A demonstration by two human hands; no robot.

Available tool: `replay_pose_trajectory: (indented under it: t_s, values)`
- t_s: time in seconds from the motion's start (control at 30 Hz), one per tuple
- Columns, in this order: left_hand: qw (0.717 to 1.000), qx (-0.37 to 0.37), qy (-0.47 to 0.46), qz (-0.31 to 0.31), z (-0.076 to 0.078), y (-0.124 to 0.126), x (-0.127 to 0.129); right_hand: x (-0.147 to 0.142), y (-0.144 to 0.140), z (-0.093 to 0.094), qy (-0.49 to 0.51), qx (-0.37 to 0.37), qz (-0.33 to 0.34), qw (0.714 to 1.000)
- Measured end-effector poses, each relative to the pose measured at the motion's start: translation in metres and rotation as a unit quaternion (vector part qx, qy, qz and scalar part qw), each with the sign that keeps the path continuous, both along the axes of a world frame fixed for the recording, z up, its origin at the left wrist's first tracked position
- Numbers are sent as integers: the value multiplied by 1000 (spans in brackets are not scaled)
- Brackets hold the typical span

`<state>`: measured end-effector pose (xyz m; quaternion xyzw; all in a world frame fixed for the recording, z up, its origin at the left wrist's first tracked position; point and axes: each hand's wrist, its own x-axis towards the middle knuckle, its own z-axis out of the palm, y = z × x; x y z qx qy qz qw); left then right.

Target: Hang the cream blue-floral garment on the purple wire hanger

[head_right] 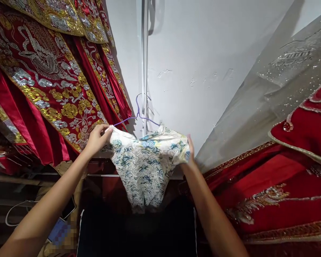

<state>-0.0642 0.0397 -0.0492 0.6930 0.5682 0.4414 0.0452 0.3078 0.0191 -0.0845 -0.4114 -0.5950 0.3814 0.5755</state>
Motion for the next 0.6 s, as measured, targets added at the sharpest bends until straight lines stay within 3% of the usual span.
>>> replay_pose_trajectory:
  t_s: [0.1,0.17,0.3,0.37,0.43,0.5,0.53,0.6]
  values:
    - [1000,-19,-12,-13,1,-2,-1,21,-5,2,21,-24,-32,999]
    - [999,-4,-21,-40,11,0,9,24,-7,15,46,-29,-46,997]
    - [994,27,-48,-90,37,7,37,3,-11,56,55,1,-49,997]
    - [993,34,-61,-93,42,10,46,-9,-20,67,47,-6,-26,999]
    - [992,38,-81,-90,37,11,48,-16,-32,63,5,-24,66,998]
    - [988,36,-118,-97,23,9,48,-20,-42,46,-93,-32,197,975]
    - [984,31,-142,-107,15,7,48,-23,-44,34,-152,-23,229,961]
    - [973,15,-191,-132,1,1,53,-32,-43,8,-263,27,194,945]
